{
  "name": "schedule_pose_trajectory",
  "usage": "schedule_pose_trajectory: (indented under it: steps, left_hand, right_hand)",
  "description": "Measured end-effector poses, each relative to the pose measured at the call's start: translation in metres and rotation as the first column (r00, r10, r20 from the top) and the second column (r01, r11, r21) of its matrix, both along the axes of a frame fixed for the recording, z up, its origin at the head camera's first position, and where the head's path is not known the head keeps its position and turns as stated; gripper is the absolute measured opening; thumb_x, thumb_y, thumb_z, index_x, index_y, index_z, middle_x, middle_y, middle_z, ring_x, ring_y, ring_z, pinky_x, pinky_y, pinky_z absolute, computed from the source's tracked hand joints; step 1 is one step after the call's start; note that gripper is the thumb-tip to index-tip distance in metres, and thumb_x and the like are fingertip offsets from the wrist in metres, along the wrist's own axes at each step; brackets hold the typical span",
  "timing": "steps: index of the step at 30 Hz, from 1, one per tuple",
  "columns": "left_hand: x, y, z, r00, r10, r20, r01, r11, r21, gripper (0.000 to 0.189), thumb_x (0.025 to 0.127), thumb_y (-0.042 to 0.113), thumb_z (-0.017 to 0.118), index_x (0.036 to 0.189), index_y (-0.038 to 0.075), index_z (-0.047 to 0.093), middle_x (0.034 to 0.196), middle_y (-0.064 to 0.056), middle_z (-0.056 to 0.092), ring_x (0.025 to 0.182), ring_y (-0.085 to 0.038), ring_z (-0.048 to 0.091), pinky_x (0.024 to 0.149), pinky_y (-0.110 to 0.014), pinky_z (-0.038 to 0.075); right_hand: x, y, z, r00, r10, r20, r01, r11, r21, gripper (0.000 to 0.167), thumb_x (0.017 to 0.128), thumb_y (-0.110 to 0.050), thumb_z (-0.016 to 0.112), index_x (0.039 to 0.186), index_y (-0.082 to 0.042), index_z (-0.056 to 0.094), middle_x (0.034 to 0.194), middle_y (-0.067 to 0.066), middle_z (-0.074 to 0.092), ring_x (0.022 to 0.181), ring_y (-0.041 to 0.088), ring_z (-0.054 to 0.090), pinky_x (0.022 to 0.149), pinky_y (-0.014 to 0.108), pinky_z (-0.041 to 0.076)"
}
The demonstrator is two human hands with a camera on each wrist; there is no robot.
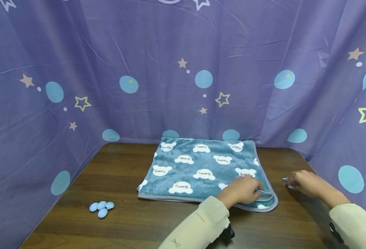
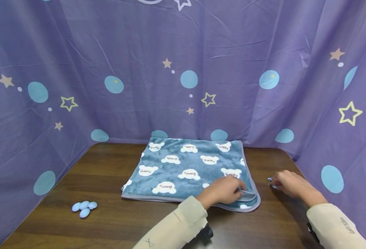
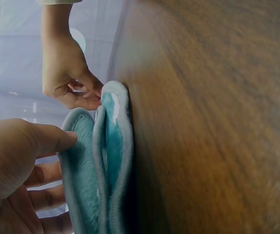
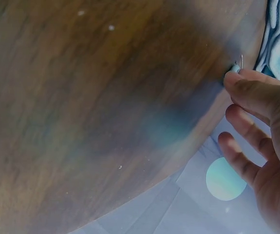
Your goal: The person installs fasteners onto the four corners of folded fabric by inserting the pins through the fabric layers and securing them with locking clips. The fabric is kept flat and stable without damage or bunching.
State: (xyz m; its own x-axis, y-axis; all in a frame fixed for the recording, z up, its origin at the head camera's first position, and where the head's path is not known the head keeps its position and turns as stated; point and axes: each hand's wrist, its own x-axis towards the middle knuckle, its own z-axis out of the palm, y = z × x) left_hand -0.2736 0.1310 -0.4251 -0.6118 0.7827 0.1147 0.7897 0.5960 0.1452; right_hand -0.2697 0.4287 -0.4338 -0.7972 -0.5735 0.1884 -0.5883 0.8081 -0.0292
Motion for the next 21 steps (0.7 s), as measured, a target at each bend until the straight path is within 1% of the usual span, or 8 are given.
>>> schedule_pose_trajectory:
  steps: [2,3,6,8,12,14,18,21]
  left_hand:
    - [-0.001,0.000,0.000,1.000,0.005,0.006,-0.005,1.000,0.002,0.021,0.098,0.029,0.069,0.117,0.029,0.076,0.100,0.018,0.069,0.093,0.002,0.062,0.079,-0.020,0.052]
    - [0.000,0.000,0.000,1.000,0.007,0.004,-0.007,1.000,-0.002,0.021,0.098,0.030,0.069,0.117,0.029,0.076,0.101,0.018,0.070,0.094,0.002,0.062,0.080,-0.020,0.052]
    - [0.001,0.001,0.001,1.000,0.019,-0.005,-0.019,1.000,-0.013,0.020,0.097,0.031,0.069,0.116,0.031,0.076,0.102,0.018,0.070,0.095,0.002,0.063,0.078,-0.020,0.052]
    - [0.002,0.001,0.001,1.000,0.026,-0.010,-0.026,0.999,-0.020,0.020,0.097,0.031,0.069,0.116,0.031,0.076,0.103,0.019,0.070,0.095,0.002,0.063,0.077,-0.020,0.052]
    - [0.002,0.001,0.000,1.000,0.031,0.006,-0.031,0.999,-0.023,0.020,0.098,0.032,0.069,0.116,0.031,0.075,0.101,0.019,0.069,0.093,0.002,0.062,0.077,-0.021,0.052]
    - [0.001,0.001,0.000,0.999,0.029,0.015,-0.029,0.999,-0.022,0.019,0.098,0.031,0.068,0.115,0.031,0.075,0.098,0.018,0.068,0.090,0.002,0.060,0.076,-0.021,0.051]
    - [0.000,0.000,0.001,0.999,0.032,0.030,-0.032,0.999,-0.012,0.017,0.098,0.029,0.068,0.114,0.030,0.075,0.094,0.017,0.066,0.086,0.002,0.058,0.074,-0.022,0.051]
    - [-0.001,-0.001,0.000,0.998,0.038,0.051,-0.038,0.999,0.007,0.019,0.099,0.028,0.067,0.116,0.029,0.075,0.096,0.017,0.067,0.085,0.002,0.057,0.075,-0.022,0.051]
  right_hand:
    - [0.000,-0.001,0.002,0.999,-0.016,0.029,0.015,1.000,0.012,0.027,0.074,0.003,0.080,0.080,-0.022,0.073,0.076,-0.016,0.060,0.069,-0.001,0.052,0.057,0.031,0.047]
    - [0.000,-0.003,0.002,0.999,-0.021,0.038,0.020,1.000,0.018,0.028,0.074,0.002,0.080,0.079,-0.023,0.071,0.075,-0.016,0.059,0.069,-0.002,0.051,0.057,0.031,0.046]
    - [-0.001,-0.006,0.002,0.998,-0.017,0.063,0.016,1.000,0.016,0.032,0.075,0.001,0.080,0.074,-0.026,0.063,0.071,-0.017,0.052,0.065,-0.003,0.042,0.054,0.028,0.038]
    - [0.000,-0.009,0.001,0.997,-0.028,0.079,0.028,1.000,0.009,0.034,0.076,0.001,0.079,0.073,-0.027,0.060,0.069,-0.018,0.047,0.064,-0.002,0.039,0.053,0.027,0.034]
    - [0.001,-0.015,-0.002,0.993,-0.072,0.097,0.072,0.997,0.006,0.032,0.078,-0.001,0.076,0.076,-0.025,0.055,0.067,-0.018,0.040,0.062,-0.001,0.038,0.053,0.026,0.032]
    - [0.001,-0.018,-0.003,0.994,-0.068,0.086,0.067,0.998,0.018,0.031,0.079,0.000,0.074,0.077,-0.023,0.053,0.068,-0.017,0.040,0.062,0.000,0.038,0.053,0.027,0.032]
    - [-0.001,-0.022,-0.004,1.000,-0.009,0.019,0.007,0.998,0.057,0.035,0.078,0.004,0.074,0.076,-0.021,0.049,0.068,-0.016,0.040,0.061,0.002,0.038,0.052,0.029,0.035]
    - [-0.003,-0.023,-0.007,1.000,0.009,-0.021,-0.007,0.996,0.091,0.032,0.076,0.004,0.074,0.076,-0.019,0.052,0.066,-0.016,0.042,0.059,0.002,0.042,0.051,0.031,0.039]
